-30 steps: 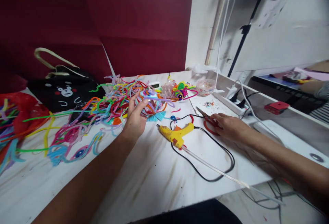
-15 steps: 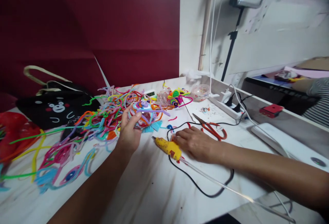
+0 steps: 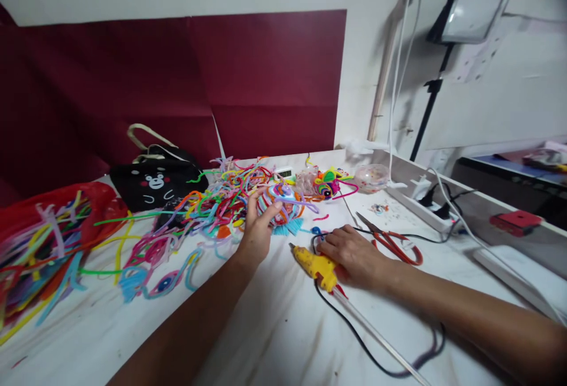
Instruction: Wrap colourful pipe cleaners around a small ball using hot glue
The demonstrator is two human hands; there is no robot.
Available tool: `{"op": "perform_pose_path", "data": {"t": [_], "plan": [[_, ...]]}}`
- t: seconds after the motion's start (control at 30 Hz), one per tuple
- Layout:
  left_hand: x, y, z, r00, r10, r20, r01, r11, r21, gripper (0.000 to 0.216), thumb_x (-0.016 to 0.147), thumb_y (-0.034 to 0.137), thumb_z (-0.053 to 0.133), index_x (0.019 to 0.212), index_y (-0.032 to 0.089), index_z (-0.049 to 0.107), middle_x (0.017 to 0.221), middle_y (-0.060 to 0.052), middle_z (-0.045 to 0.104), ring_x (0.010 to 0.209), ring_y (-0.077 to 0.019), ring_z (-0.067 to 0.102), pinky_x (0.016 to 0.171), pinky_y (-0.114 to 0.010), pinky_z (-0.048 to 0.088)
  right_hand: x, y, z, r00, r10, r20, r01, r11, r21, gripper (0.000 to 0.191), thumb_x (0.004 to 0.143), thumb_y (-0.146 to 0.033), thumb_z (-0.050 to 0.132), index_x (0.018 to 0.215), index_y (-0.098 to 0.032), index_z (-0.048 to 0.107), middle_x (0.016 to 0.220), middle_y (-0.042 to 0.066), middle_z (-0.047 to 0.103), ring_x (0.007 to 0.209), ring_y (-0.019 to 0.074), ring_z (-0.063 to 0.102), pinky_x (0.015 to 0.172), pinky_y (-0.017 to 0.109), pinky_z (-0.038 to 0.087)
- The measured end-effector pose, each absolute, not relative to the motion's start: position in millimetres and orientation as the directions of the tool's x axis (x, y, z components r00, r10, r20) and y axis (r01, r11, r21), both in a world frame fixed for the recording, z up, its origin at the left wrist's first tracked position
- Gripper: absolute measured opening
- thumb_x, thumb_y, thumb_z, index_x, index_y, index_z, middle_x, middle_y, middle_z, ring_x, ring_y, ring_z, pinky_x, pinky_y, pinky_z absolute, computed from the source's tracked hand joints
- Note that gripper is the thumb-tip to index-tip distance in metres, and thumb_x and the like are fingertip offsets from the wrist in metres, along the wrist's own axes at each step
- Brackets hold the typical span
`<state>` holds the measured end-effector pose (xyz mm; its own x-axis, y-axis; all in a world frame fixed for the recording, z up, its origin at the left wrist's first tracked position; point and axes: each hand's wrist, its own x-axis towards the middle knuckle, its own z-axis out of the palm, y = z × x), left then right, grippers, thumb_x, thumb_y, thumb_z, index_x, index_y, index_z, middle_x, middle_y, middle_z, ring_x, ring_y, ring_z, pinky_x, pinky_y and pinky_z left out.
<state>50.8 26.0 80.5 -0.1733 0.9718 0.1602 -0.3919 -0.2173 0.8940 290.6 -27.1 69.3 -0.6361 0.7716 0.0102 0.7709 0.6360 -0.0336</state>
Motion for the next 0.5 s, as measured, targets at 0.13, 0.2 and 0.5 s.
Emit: {"op": "perform_pose_path", "data": {"t": [0.13, 0.2, 0.5], "plan": [[46, 29, 79, -0.16, 0.968, 0.192, -0.358, -0.238, 0.903, 0.08, 0.065, 0.041, 0.106, 0.134, 0.032, 0.066, 0.123, -0.004, 0.086, 0.12, -0.0347, 0.084, 0.109, -0.053, 0.069, 306, -28, 79, -0.656, 0.751, 0.077, 0.73, 0.657, -0.189, 0.036, 0.099, -0.016, 0.071, 0.133, -0.023, 0.082, 0.125, 0.015, 0.088, 0.117, 0.0349, 0.081, 0.112, 0.051, 0.058], [43, 32, 78, -0.18, 0.962, 0.205, -0.335, -0.256, 0.907, 0.08, 0.066, 0.041, 0.105, 0.135, 0.032, 0.064, 0.123, -0.003, 0.085, 0.122, -0.0337, 0.083, 0.113, -0.053, 0.067, 317, -28, 86, -0.668, 0.733, 0.129, 0.677, 0.671, -0.302, 0.037, 0.098, -0.017, 0.069, 0.132, -0.022, 0.083, 0.126, 0.015, 0.088, 0.119, 0.0346, 0.081, 0.111, 0.051, 0.06], [37, 42, 64, -0.249, 0.926, 0.284, -0.25, -0.345, 0.905, 0.073, 0.068, 0.032, 0.108, 0.13, 0.03, 0.069, 0.122, -0.004, 0.082, 0.115, -0.0296, 0.081, 0.108, -0.046, 0.066, 348, -23, 110, -0.581, 0.776, 0.245, 0.413, 0.541, -0.733, 0.048, 0.11, -0.066, 0.067, 0.127, -0.024, 0.083, 0.11, 0.011, 0.086, 0.092, 0.0288, 0.081, 0.078, 0.039, 0.068]]}}
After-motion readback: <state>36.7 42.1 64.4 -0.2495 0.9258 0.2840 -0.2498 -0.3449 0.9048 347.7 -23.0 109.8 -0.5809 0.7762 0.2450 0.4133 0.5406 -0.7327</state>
